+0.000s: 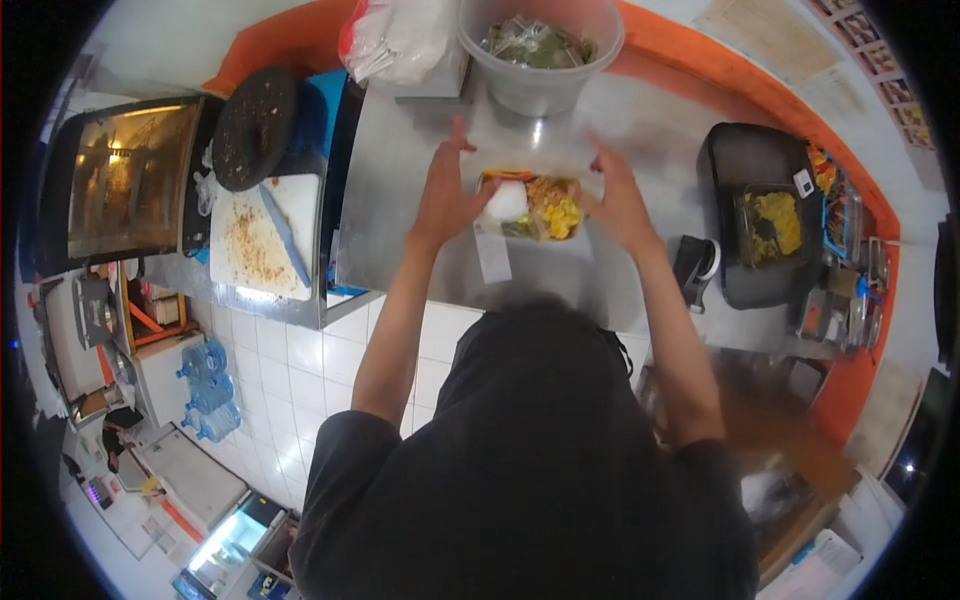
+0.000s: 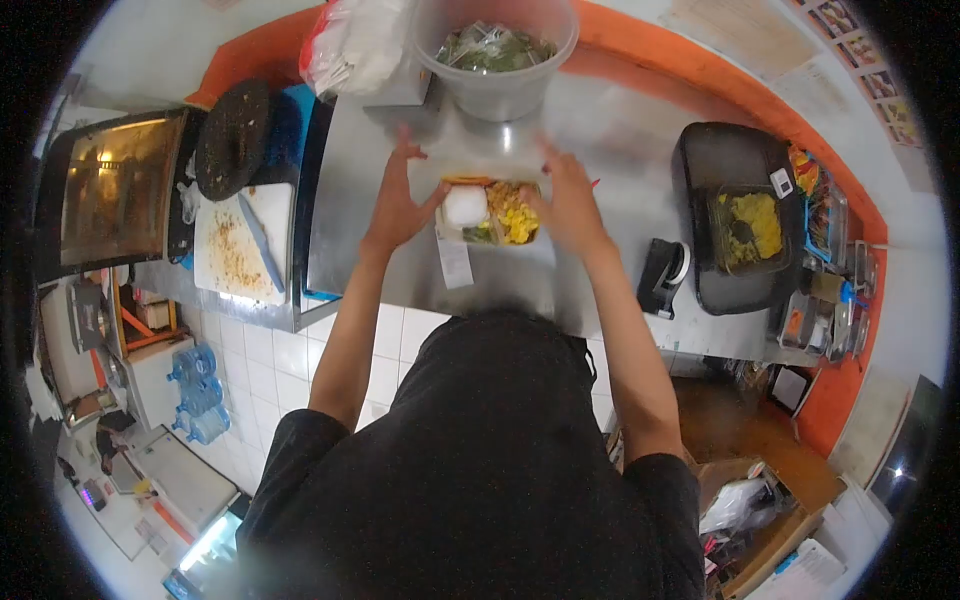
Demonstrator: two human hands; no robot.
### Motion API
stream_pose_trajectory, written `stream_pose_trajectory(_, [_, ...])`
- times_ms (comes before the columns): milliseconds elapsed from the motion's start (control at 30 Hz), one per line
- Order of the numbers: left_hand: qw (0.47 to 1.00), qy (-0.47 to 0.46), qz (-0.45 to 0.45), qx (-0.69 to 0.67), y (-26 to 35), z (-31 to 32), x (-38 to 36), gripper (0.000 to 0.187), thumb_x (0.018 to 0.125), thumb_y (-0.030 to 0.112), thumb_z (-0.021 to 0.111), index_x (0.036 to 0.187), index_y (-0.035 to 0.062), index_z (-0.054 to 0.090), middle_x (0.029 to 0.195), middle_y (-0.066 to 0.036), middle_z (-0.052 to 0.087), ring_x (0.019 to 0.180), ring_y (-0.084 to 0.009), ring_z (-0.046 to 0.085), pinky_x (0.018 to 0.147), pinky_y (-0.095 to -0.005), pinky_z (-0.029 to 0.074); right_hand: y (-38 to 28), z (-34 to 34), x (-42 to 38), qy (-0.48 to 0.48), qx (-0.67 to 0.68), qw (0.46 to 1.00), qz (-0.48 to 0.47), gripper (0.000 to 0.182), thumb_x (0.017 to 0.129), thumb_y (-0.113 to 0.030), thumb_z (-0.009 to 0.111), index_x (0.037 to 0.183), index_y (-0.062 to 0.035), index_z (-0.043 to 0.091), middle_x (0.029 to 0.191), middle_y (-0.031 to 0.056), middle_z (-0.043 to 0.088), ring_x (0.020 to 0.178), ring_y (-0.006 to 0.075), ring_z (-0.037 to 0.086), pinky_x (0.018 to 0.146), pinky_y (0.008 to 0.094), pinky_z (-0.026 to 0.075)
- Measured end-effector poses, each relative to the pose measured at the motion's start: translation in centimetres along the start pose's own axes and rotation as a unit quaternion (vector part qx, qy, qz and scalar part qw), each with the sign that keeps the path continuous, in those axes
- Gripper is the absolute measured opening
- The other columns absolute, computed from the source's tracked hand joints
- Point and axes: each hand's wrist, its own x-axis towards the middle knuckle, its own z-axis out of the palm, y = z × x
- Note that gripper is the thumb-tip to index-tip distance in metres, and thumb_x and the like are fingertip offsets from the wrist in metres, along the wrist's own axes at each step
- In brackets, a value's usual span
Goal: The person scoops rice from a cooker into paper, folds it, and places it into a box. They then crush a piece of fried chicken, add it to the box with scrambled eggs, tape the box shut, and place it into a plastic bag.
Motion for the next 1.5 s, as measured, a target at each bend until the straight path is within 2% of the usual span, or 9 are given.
stream_pose_trajectory(67, [0.972, -0.127, -0.018, 0.195, 0.3, -0.3, -1.8, 0.091, 0.071, 0.028, 0.086, 0.145, 0.0057, 0.037, 0.141, -0.026, 0.043, 0.136, -0.0472, 0.036, 0.113, -0.0481, 0.034, 1.1, 0.5, -2.0, -0.110, -0.107, 0.988, 0.008, 0.070, 0.078, -0.016, 0.077, 0.143, -0.0171, 0.052, 0.127, 0.0211, 0.052, 0.122, 0.0371, 0.048, 0.106, 0.0433, 0.039])
stream_pose_trajectory(200, [0.960, -0.147, 0.007, 0.237, 0.4, 1.9, -5.6, 0.084, 0.068, 0.037, 0.089, 0.135, 0.0097, 0.046, 0.147, -0.028, 0.035, 0.141, -0.0486, 0.030, 0.114, -0.0496, 0.034, 3.4, 6.0, -6.6, -0.034, -0.134, 0.990, -0.038, 0.067, 0.076, -0.017, 0.080, 0.139, -0.0175, 0.056, 0.137, 0.0246, 0.043, 0.133, 0.0409, 0.040, 0.111, 0.0454, 0.037])
stream_pose_trajectory(267, [0.973, -0.157, -0.031, 0.166, -2.0, 3.8, -7.3, 0.087, 0.068, 0.036, 0.090, 0.138, 0.0127, 0.044, 0.149, -0.026, 0.030, 0.139, -0.0475, 0.033, 0.110, -0.0489, 0.039, 4.0, 8.7, -7.0, -0.006, -0.160, 0.986, -0.045, 0.067, 0.075, -0.017, 0.080, 0.138, -0.0164, 0.056, 0.138, 0.0257, 0.041, 0.136, 0.0421, 0.037, 0.112, 0.0453, 0.036])
stream_pose_trajectory(333, [0.983, -0.154, -0.039, 0.094, -3.0, 4.8, -7.4, 0.088, 0.068, 0.036, 0.090, 0.138, 0.0120, 0.043, 0.149, -0.026, 0.030, 0.139, -0.0463, 0.034, 0.111, -0.0484, 0.038, 3.6, 10.5, -6.8, 0.053, 0.120, 0.991, 0.021, 0.067, 0.077, -0.022, 0.081, 0.139, -0.0139, 0.055, 0.139, 0.0245, 0.040, 0.141, 0.0418, 0.033, 0.113, 0.0442, 0.036])
stream_pose_trajectory(467, [0.979, -0.126, -0.140, -0.076, -0.4, 4.1, -6.2, 0.078, 0.078, 0.031, 0.085, 0.140, 0.0099, 0.043, 0.148, -0.025, 0.032, 0.139, -0.0397, 0.038, 0.112, -0.0463, 0.039, 4.5, 8.2, -6.1, 0.058, 0.161, 0.984, 0.044, 0.066, 0.085, -0.026, 0.076, 0.144, -0.0115, 0.049, 0.139, 0.0233, 0.039, 0.141, 0.0400, 0.034, 0.113, 0.0411, 0.035])
stream_pose_trajectory(667, [0.980, -0.113, -0.158, -0.045, -1.8, 3.1, -6.8, 0.058, 0.095, 0.014, 0.065, 0.148, 0.0087, 0.041, 0.149, -0.020, 0.037, 0.141, -0.0302, 0.038, 0.114, -0.0408, 0.037, 5.4, 7.6, -6.1, 0.013, 0.204, 0.976, 0.078, 0.064, 0.097, -0.027, 0.064, 0.151, -0.0094, 0.035, 0.139, 0.0230, 0.041, 0.141, 0.0352, 0.036, 0.116, 0.0390, 0.029])
stream_pose_trajectory(933, [0.952, -0.138, -0.180, -0.205, -4.3, 3.5, -9.6, 0.077, 0.085, -0.001, 0.073, 0.152, 0.0073, 0.036, 0.158, -0.013, 0.033, 0.143, -0.0232, 0.036, 0.120, -0.0401, 0.026, 6.3, 9.4, -7.9, 0.003, 0.224, 0.974, 0.033, 0.082, 0.089, -0.024, 0.073, 0.154, -0.0056, 0.026, 0.161, 0.0264, 0.017, 0.152, 0.0376, 0.014, 0.121, 0.0432, 0.019])
stream_pose_trajectory(1367, [0.944, -0.111, -0.169, -0.260, -3.2, 3.1, -9.6, 0.080, 0.079, 0.005, 0.081, 0.148, 0.0071, 0.041, 0.158, -0.016, 0.033, 0.147, -0.0274, 0.032, 0.120, -0.0428, 0.027, 6.0, 6.4, -8.2, -0.059, 0.201, 0.978, 0.011, 0.089, 0.087, -0.034, 0.075, 0.155, -0.0056, 0.024, 0.160, 0.0258, 0.019, 0.150, 0.0385, 0.018, 0.122, 0.0456, 0.020])
stream_pose_trajectory(1500, [0.972, -0.181, -0.143, -0.050, -2.0, 2.8, -10.7, 0.090, 0.078, 0.014, 0.084, 0.152, 0.0081, 0.035, 0.160, -0.019, 0.029, 0.148, -0.0318, 0.029, 0.121, -0.0442, 0.026, 7.2, 6.3, -8.8, -0.084, 0.063, 0.994, -0.028, 0.093, 0.088, -0.038, 0.072, 0.157, -0.0048, 0.019, 0.161, 0.0250, 0.018, 0.150, 0.0394, 0.018, 0.122, 0.0461, 0.018])
